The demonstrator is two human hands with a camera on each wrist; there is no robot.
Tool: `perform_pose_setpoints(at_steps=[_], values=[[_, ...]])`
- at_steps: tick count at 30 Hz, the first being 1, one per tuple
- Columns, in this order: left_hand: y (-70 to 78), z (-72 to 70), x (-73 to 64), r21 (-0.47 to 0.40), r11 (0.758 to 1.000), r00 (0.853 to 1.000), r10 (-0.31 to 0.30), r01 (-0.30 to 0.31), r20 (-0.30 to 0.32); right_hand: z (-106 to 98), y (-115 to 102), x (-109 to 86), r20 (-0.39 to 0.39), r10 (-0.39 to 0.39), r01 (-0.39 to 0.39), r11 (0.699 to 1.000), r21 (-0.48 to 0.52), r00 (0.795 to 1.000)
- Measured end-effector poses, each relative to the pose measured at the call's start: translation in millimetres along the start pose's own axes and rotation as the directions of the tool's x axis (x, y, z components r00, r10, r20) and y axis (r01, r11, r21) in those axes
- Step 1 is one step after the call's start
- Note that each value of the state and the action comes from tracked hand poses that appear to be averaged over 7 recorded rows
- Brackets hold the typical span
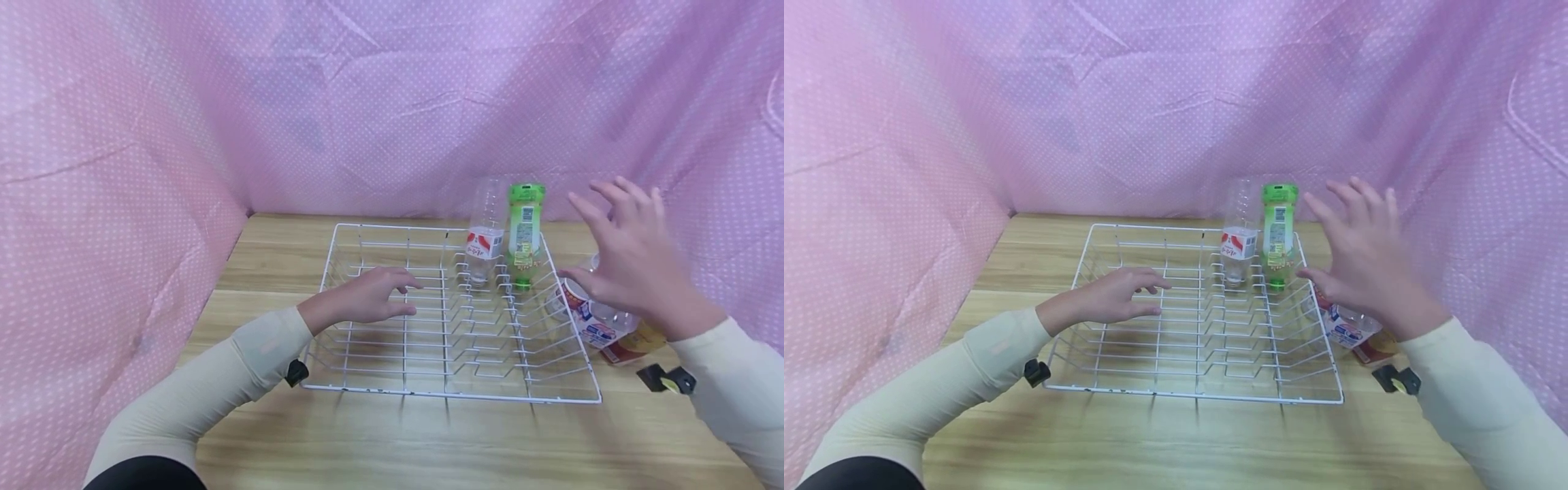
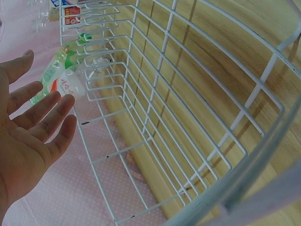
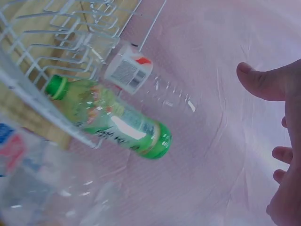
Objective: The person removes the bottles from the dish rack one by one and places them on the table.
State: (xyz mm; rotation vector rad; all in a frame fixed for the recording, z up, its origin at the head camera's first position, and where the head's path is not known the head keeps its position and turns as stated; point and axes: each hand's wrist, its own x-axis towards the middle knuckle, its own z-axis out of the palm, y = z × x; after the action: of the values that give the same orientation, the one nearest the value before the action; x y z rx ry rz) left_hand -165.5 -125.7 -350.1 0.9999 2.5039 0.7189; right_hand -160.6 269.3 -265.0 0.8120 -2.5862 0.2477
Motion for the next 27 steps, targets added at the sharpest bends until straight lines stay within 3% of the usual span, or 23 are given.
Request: perform_pose_setpoints(at_steps=[6,10,14,18,21,23,27], values=[[-2.1,0.4,2.0,0.024,1.000,1.000,-0.005,0.005,0.000,14,-7,40.3,0.091,-0.134,0.136,0.991,-0.012,0.987],[-3.4,0.0,2.7,0.011,1.000,1.000,-0.007,0.007,0.009,26,-9,60.8,0.138,-0.228,0.237,0.970,-0.051,0.964],[-3.5,-2.3,2.5,0.020,1.000,1.000,-0.002,0.002,-0.003,40,-12,78.3,0.237,-0.347,0.389,0.907,-0.160,0.907],[-2.3,-2.2,2.1,0.017,1.000,1.000,-0.007,0.007,-0.011,64,-18,87.6,0.394,-0.423,0.540,0.802,-0.256,0.816],[-0.4,1.3,3.0,0.010,1.000,1.000,0.009,-0.009,0.002,85,-21,86.7,0.485,-0.436,0.608,0.742,-0.282,0.758],[-0.5,4.3,3.1,0.011,1.000,1.000,0.024,-0.024,0.005,98,-22,85.4,0.515,-0.435,0.630,0.716,-0.300,0.739],[-2.3,7.5,2.4,0.007,0.999,0.999,0.038,-0.038,-0.010,116,-23,85.6,0.537,-0.424,0.651,0.671,-0.354,0.729]])
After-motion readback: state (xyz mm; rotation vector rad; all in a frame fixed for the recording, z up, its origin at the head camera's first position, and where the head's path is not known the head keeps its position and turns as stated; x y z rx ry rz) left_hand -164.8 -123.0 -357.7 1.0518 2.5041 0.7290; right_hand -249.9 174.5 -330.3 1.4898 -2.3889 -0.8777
